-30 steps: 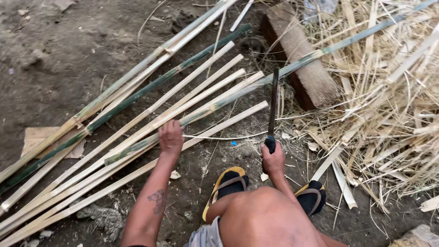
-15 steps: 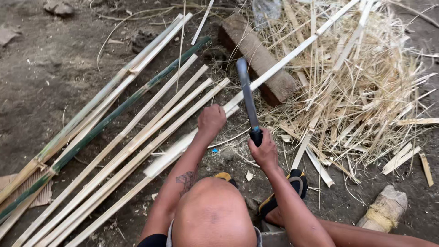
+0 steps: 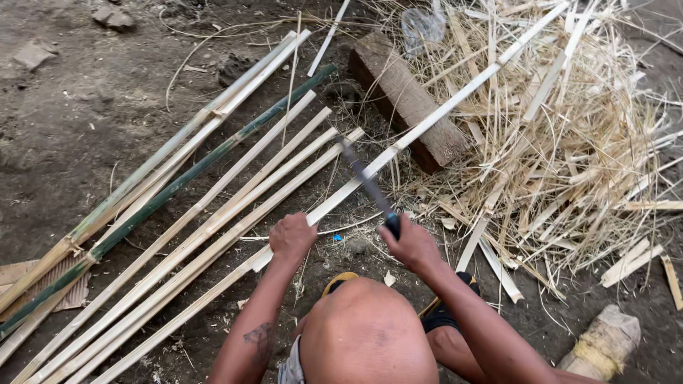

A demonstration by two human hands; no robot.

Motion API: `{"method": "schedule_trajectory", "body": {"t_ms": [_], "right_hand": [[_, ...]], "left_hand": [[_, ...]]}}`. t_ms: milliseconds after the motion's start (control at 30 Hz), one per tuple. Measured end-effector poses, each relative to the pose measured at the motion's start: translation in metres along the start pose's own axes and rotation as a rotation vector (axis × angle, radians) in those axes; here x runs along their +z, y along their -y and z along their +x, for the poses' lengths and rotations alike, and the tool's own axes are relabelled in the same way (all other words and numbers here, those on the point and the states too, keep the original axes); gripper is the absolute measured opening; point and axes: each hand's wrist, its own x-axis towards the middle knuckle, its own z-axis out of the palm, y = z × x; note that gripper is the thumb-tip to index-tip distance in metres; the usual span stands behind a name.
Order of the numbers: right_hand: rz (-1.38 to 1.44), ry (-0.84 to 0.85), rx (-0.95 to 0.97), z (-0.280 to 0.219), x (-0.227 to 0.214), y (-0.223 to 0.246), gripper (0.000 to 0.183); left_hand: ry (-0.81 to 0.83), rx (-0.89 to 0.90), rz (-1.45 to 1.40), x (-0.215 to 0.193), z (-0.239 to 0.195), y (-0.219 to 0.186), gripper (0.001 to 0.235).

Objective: The person uses a machete to split long bamboo poles into thin strips. They hold each pole with one hand and strike it against a wooden block with the machete to separate the material, then set the finished strips aside.

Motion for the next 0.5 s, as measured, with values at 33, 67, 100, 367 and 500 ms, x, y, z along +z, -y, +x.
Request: {"method": "schedule_trajectory", "body": {"t_ms": [33,67,100,367,500], "right_hand": [[-0.085,0.052,-0.127,0.001,-0.004,0.003,0.062],[-0.165,0.1,-0.248,0.003,-0.008,0.002,0.061],[-0.246,0.149,-0.369,0.005,-0.013,-0.001,0.06],[0.005,0.08,-0.041,0.0,-0.002,-0.006,0.055],[-0.294,0.153,-0.412,0.009,-0.008,0.01,0.061]], "left_hand": [[-0.018,-0.005,-0.008,-0.006,-0.001,-0.001,0.034],[-0.012,0.008,0.003,-0.01,-0.003,0.003,0.031],[-0.007,0.021,0.014,-0.013,-0.006,0.009,0.027],[-0.204,0.072,0.128,0.016,-0.01,0.066,0.019],[-0.12,0.098,0.205,0.025,0.012,0.064,0.025]]}}
